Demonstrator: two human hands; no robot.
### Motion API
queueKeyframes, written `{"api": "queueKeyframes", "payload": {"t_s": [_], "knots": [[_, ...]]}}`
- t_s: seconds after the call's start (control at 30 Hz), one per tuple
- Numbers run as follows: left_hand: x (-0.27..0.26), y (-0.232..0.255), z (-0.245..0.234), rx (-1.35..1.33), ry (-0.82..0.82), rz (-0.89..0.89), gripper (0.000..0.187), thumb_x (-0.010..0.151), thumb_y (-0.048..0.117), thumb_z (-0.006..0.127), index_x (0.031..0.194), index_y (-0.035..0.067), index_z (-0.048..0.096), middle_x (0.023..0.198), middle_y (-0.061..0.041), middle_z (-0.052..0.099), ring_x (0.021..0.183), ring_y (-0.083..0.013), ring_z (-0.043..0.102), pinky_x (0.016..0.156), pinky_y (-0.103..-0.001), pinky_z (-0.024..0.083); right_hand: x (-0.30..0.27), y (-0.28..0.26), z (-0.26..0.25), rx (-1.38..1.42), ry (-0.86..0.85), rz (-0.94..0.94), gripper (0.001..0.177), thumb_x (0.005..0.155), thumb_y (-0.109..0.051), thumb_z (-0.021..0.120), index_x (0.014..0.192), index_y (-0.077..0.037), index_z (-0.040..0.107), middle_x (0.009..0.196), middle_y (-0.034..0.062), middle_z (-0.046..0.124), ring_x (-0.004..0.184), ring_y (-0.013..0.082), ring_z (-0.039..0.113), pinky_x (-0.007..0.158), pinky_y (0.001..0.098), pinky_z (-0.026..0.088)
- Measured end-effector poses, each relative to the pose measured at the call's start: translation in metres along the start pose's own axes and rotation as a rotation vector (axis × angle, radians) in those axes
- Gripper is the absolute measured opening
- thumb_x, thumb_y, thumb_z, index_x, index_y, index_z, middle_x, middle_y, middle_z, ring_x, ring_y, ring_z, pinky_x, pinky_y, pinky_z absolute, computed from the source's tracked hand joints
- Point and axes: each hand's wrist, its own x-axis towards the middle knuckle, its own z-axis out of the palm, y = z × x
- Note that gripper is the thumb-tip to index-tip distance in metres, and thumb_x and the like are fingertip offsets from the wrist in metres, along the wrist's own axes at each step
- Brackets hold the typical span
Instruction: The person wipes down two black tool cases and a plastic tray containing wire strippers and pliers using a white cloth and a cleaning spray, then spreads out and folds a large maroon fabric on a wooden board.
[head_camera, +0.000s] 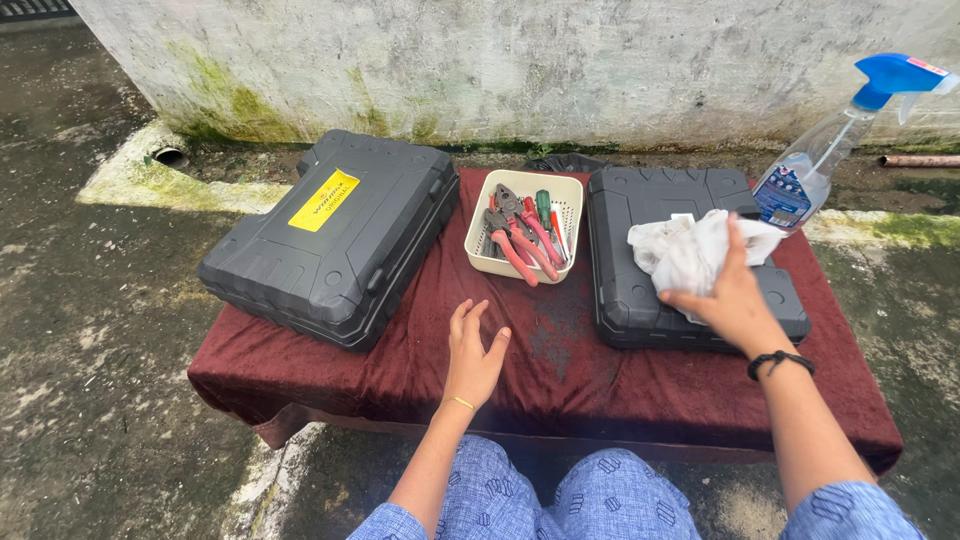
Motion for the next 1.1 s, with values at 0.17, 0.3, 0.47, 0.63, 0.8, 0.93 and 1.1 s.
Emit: {"api": "queueKeyframes", "payload": {"t_s": [0.17, 0.3, 0.47, 0.63, 0.8, 0.93, 1.1], "knots": [[0.005, -0.016, 0.013, -0.014, 0.135, -0.114, 0.057, 0.091, 0.026, 0.07, 0.14, 0.007, 0.051, 0.16, -0.021, 0.027, 0.147, -0.0397, 0.032, 0.118, -0.046, 0.032, -0.009, 0.011, 0.018, -0.303, -0.117, 0.257, 0.111, 0.066, -0.067, 0.081, 0.149, -0.001, 0.048, 0.136, 0.0255, 0.061, 0.131, 0.0426, 0.057, 0.106, 0.054, 0.045], [0.008, -0.021, 0.02, -0.057, 0.185, -0.144, 0.056, 0.089, 0.024, 0.071, 0.139, 0.006, 0.052, 0.16, -0.021, 0.025, 0.148, -0.0401, 0.031, 0.118, -0.046, 0.031, -0.002, -0.003, 0.019, -0.336, -0.173, 0.392, 0.113, 0.063, -0.07, 0.079, 0.149, -0.004, 0.05, 0.138, 0.0218, 0.062, 0.134, 0.039, 0.057, 0.107, 0.0559, 0.044], [0.02, -0.019, 0.011, 0.058, 0.144, -0.1, 0.057, 0.087, 0.019, 0.071, 0.138, 0.003, 0.051, 0.162, -0.018, 0.027, 0.146, -0.0405, 0.033, 0.117, -0.047, 0.032, 0.014, -0.037, 0.004, -0.512, -0.077, 0.293, 0.116, 0.071, -0.077, 0.076, 0.151, 0.0, 0.044, 0.144, 0.0274, 0.052, 0.131, 0.0445, 0.05, 0.103, 0.064, 0.035], [0.04, -0.014, 0.009, 0.096, 0.141, -0.011, 0.063, 0.088, 0.017, 0.069, 0.144, 0.001, 0.047, 0.162, -0.015, 0.033, 0.145, -0.0398, 0.036, 0.119, -0.047, 0.033, 0.015, -0.094, 0.012, -0.609, 0.215, -0.004, 0.094, 0.089, -0.063, 0.073, 0.154, 0.0, 0.047, 0.153, 0.0228, 0.05, 0.145, 0.0419, 0.042, 0.116, 0.0648, 0.031], [0.055, 0.003, 0.023, 0.097, 0.096, 0.085, 0.065, 0.091, 0.016, 0.067, 0.149, 0.001, 0.043, 0.161, -0.014, 0.036, 0.148, -0.0386, 0.035, 0.121, -0.046, 0.032, 0.01, -0.121, 0.058, -0.273, 0.011, -0.25, 0.09, 0.084, -0.039, 0.079, 0.153, 0.002, 0.037, 0.157, 0.0281, 0.038, 0.148, 0.0473, 0.034, 0.12, 0.0543, 0.034], [0.063, 0.01, 0.026, 0.337, 0.069, 0.186, 0.073, 0.083, 0.009, 0.07, 0.149, -0.002, 0.039, 0.163, -0.02, 0.026, 0.151, -0.0452, 0.017, 0.122, -0.05, 0.024, -0.012, -0.12, 0.111, -0.098, -0.112, -0.233, 0.102, 0.08, -0.031, 0.082, 0.156, 0.004, 0.023, 0.16, 0.0296, 0.028, 0.147, 0.0491, 0.029, 0.119, 0.0505, 0.031], [0.072, 0.012, 0.03, 0.599, -0.001, 0.243, 0.087, 0.075, 0.0, 0.069, 0.155, -0.002, 0.036, 0.167, -0.016, 0.025, 0.155, -0.0395, 0.016, 0.122, -0.05, 0.024, -0.027, -0.106, 0.16, -0.03, -0.191, -0.15, 0.116, 0.065, -0.023, 0.087, 0.155, 0.005, 0.018, 0.158, 0.0271, 0.024, 0.142, 0.0529, 0.028, 0.114, 0.0532, 0.03]]}}
